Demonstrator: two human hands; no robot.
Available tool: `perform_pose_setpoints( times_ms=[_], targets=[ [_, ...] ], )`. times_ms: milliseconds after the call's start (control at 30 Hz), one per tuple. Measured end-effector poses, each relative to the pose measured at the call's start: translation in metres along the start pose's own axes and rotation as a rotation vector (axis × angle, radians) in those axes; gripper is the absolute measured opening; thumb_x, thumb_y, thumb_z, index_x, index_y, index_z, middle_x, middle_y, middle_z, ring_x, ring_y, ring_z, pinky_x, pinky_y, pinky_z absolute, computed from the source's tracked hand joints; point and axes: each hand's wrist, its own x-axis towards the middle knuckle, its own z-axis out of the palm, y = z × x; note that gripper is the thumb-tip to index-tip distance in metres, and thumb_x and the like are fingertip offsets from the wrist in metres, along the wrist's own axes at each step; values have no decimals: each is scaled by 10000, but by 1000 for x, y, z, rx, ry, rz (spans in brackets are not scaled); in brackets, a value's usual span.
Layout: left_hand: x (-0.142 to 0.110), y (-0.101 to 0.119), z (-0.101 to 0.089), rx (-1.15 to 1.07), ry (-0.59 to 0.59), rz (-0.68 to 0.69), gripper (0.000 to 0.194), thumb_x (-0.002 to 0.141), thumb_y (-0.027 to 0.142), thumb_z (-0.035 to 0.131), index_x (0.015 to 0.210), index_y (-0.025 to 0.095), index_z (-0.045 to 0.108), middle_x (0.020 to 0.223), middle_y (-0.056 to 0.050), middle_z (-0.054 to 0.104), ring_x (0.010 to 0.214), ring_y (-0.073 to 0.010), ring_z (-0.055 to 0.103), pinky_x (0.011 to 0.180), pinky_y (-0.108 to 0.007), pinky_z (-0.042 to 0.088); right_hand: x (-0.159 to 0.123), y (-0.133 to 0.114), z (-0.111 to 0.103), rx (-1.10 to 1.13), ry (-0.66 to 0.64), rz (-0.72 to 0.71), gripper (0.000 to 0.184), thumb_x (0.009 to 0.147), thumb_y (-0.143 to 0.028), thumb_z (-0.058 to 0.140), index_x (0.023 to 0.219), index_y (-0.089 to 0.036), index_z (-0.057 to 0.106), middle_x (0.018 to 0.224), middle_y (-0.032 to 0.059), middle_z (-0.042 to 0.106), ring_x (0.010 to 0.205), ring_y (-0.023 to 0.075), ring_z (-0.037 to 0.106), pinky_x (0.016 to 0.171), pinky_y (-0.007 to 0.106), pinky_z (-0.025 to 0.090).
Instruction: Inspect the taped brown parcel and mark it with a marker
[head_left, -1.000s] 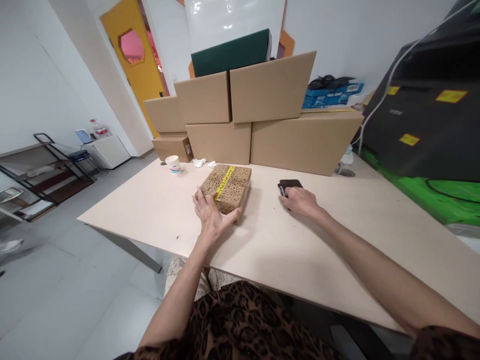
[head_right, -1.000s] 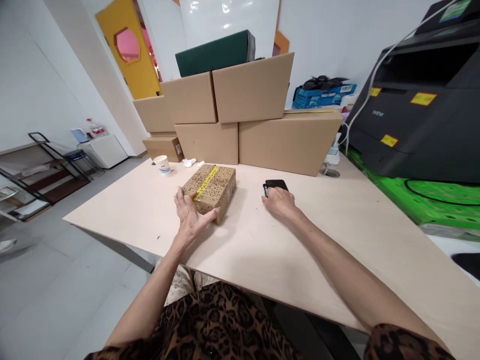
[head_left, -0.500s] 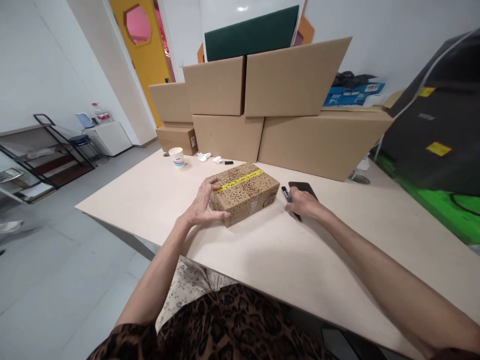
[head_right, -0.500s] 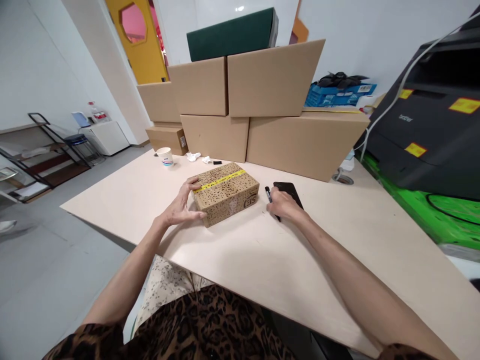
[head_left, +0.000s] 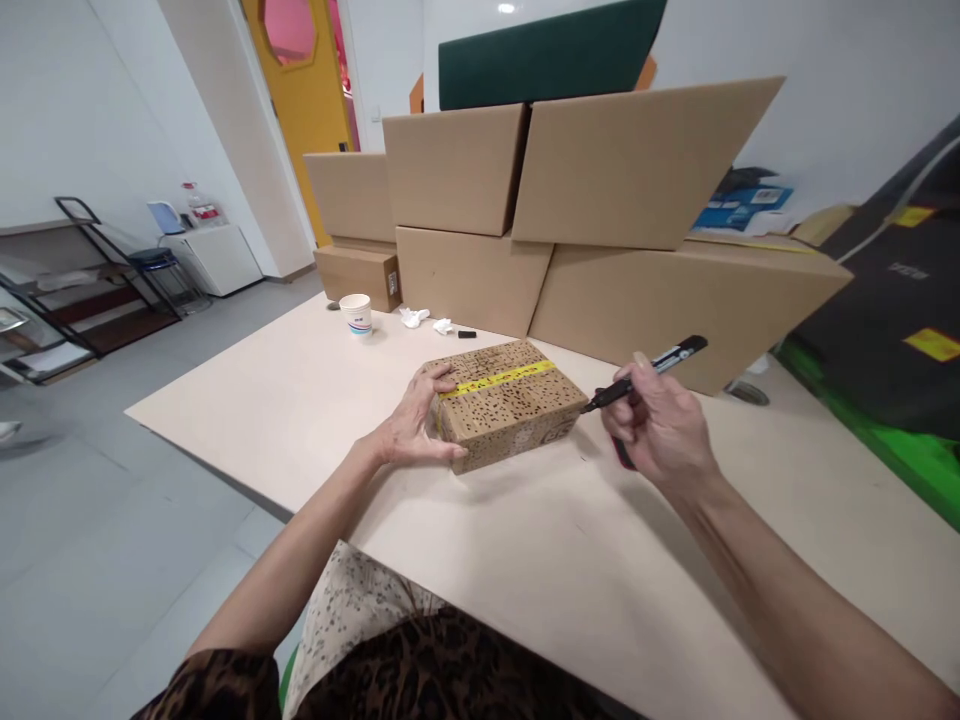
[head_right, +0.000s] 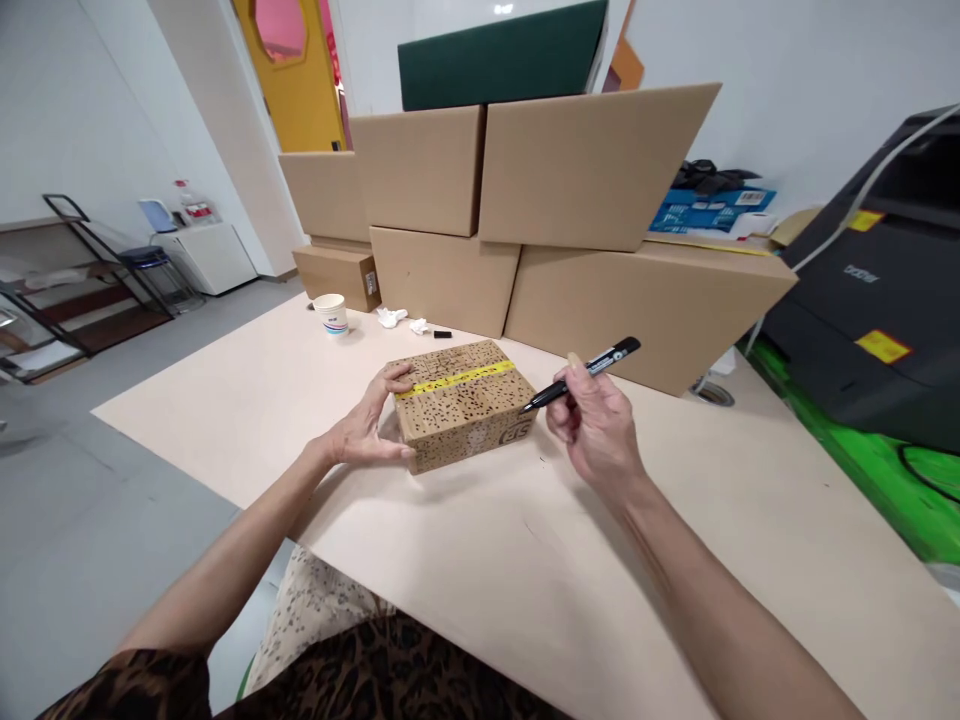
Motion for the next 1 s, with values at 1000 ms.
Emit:
perform_pose_setpoints(
  times_ms=[1000],
  targets=[
    [-5, -3, 24, -30, 86, 159, 929, 633, 670, 866, 1400, 283, 512, 1510, -156, 566, 1572, -405, 376, 1343, -665, 88, 6, 19, 89, -590, -438, -128, 448, 903, -608, 689, 660, -243, 596, 610, -20, 544, 562, 135, 458, 548, 288, 383]
  ],
)
